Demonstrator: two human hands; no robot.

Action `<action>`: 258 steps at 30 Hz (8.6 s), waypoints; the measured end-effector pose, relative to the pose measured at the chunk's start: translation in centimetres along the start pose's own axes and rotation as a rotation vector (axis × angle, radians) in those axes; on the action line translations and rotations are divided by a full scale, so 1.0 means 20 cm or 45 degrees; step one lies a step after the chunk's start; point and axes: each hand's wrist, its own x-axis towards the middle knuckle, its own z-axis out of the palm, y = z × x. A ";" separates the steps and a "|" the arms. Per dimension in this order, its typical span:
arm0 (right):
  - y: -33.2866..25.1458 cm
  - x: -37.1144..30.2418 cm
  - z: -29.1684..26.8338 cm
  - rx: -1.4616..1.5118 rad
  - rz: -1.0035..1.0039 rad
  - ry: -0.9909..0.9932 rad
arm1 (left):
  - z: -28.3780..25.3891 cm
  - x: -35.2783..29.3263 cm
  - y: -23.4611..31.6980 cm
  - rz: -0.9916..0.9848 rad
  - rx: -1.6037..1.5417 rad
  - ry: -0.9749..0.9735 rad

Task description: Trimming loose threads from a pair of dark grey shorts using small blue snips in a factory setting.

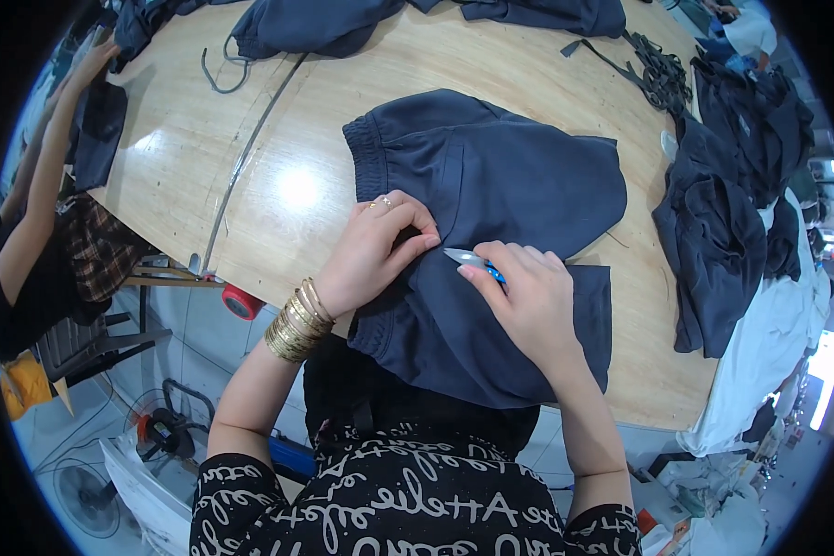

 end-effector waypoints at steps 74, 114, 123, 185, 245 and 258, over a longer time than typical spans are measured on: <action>-0.02 -0.14 -0.16 0.402 0.355 0.308 | 0.01 0.15 0.03 -0.737 -1.193 -0.132; -0.10 -0.22 -0.36 -0.231 0.130 0.444 | 0.13 0.01 0.48 -0.583 -1.631 -0.048; -0.10 -0.22 -0.35 -0.226 0.115 0.464 | 0.12 0.01 0.49 -0.592 -1.587 -0.021; -0.12 -0.19 -0.32 0.638 0.325 0.321 | 0.14 -0.03 0.43 -0.506 -1.474 -0.064; -0.15 -0.18 -0.47 -0.401 -0.035 0.186 | 0.10 -0.05 0.45 -0.570 -1.543 -0.218; 0.07 -0.36 -0.70 -0.192 0.838 0.526 | -0.11 -0.12 0.17 -0.567 -1.146 0.301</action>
